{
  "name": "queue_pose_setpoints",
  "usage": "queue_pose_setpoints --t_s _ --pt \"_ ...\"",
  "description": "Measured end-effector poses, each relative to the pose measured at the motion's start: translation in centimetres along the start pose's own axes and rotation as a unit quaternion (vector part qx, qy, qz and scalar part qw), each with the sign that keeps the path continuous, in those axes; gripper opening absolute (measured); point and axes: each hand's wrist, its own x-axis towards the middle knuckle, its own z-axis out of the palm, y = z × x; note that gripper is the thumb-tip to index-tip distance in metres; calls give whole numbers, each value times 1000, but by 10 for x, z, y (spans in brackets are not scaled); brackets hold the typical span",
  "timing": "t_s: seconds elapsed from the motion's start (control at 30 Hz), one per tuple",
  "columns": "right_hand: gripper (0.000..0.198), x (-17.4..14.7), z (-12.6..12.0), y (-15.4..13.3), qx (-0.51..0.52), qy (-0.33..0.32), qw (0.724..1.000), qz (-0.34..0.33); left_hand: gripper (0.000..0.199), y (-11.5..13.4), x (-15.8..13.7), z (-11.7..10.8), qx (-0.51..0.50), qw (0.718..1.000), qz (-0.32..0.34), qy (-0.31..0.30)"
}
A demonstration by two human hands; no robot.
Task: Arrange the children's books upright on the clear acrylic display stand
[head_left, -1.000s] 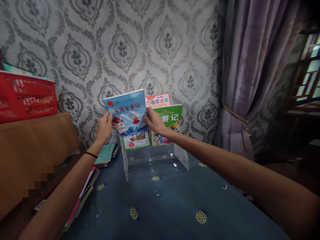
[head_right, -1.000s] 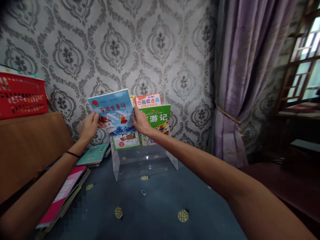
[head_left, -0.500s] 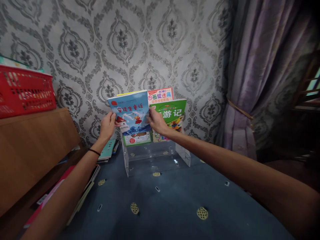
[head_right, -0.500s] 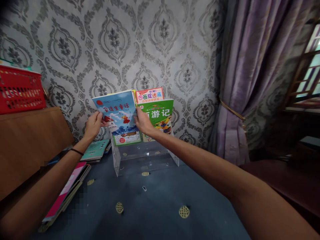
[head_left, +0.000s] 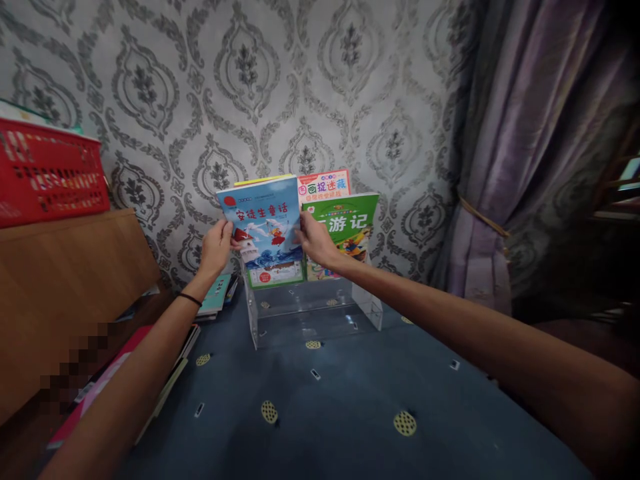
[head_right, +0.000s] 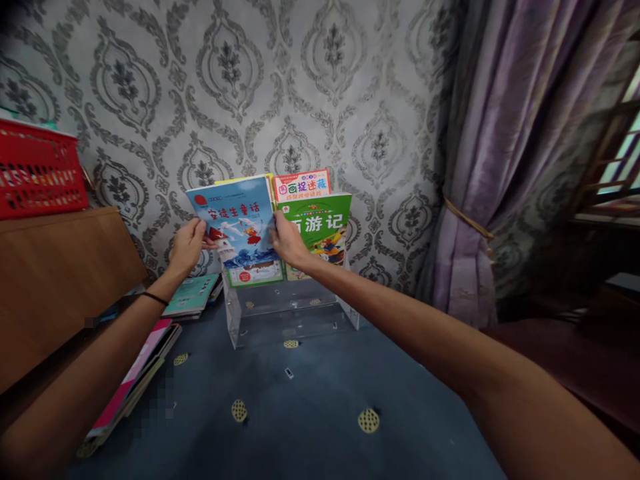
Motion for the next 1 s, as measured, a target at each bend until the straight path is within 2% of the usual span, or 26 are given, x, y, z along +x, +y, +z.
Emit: queue_pose_setpoints --t_s 0.33,0.7,0.83,1.0 --pt "26 -6 5 5 27 -4 999 31 30 -2 -4 0 42 999 -7 -12" --pt "28 -8 2 6 -95 -19 995 27 29 -6 -9 3 59 998 -26 -21" --pt "45 -9 2 1 -127 0 992 8 28 -5 -9 3 67 997 -22 -32" --pt "71 -9 2 -5 -124 33 990 -62 29 -10 -10 6 70 996 -25 -46"
